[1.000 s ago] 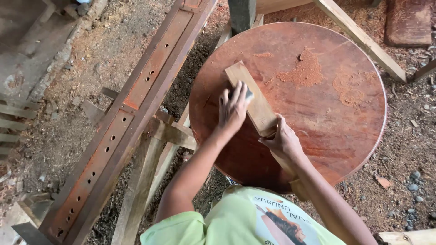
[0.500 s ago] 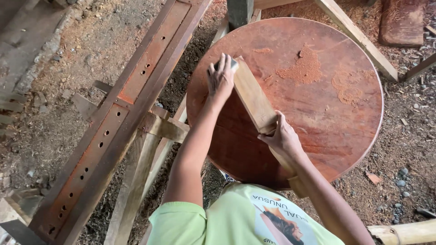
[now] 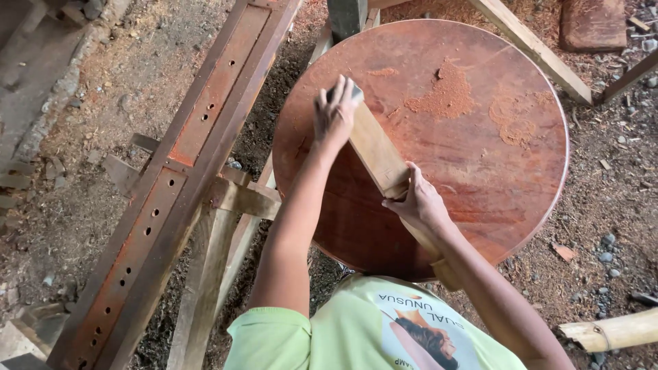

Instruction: The person sands a rectangular wooden piece on a round wooden table using a sanding block. They repeatedly rub the block along the length of the wood, occasionally repositioning the piece to sand different sides.

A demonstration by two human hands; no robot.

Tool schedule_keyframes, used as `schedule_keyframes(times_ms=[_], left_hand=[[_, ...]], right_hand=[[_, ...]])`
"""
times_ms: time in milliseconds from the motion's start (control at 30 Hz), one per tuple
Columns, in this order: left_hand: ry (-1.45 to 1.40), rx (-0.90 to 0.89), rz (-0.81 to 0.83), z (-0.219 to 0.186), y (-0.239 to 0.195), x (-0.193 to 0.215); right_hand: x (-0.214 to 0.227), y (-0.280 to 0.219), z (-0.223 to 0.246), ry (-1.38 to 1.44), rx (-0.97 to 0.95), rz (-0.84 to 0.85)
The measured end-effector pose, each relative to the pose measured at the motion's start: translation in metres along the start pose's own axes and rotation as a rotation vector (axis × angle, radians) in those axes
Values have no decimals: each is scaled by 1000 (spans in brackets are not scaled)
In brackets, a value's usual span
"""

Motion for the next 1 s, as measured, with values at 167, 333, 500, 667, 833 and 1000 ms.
schedule_keyframes(times_ms=[167, 333, 500, 667, 833, 1000], left_hand=[[92, 15, -61, -27, -5, 14], [-139, -45, 59, -119, -51, 111], [-173, -64, 40, -88, -36, 68], [36, 143, 75, 28, 13, -14], [-243, 400, 85, 42, 17, 17], [-618, 634, 31, 58, 6, 48]], right_hand=[[1, 1, 1, -16, -5, 4], [-1, 4, -3, -10, 52, -11], [-6, 7, -7, -14, 74, -18], [-3, 7, -7, 20, 91, -5], [-4, 8, -8, 53, 87, 10], [0, -20, 23, 29, 94, 17]])
Point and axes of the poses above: each hand's wrist, its own y-axis towards the middle knuckle, its own x-axis out of the back of the hand, z = x × y, the point moved 4 cm from there along y, towards the middle knuckle, and after that the axes turned 6 degrees about -z, right-handed, at the moved point
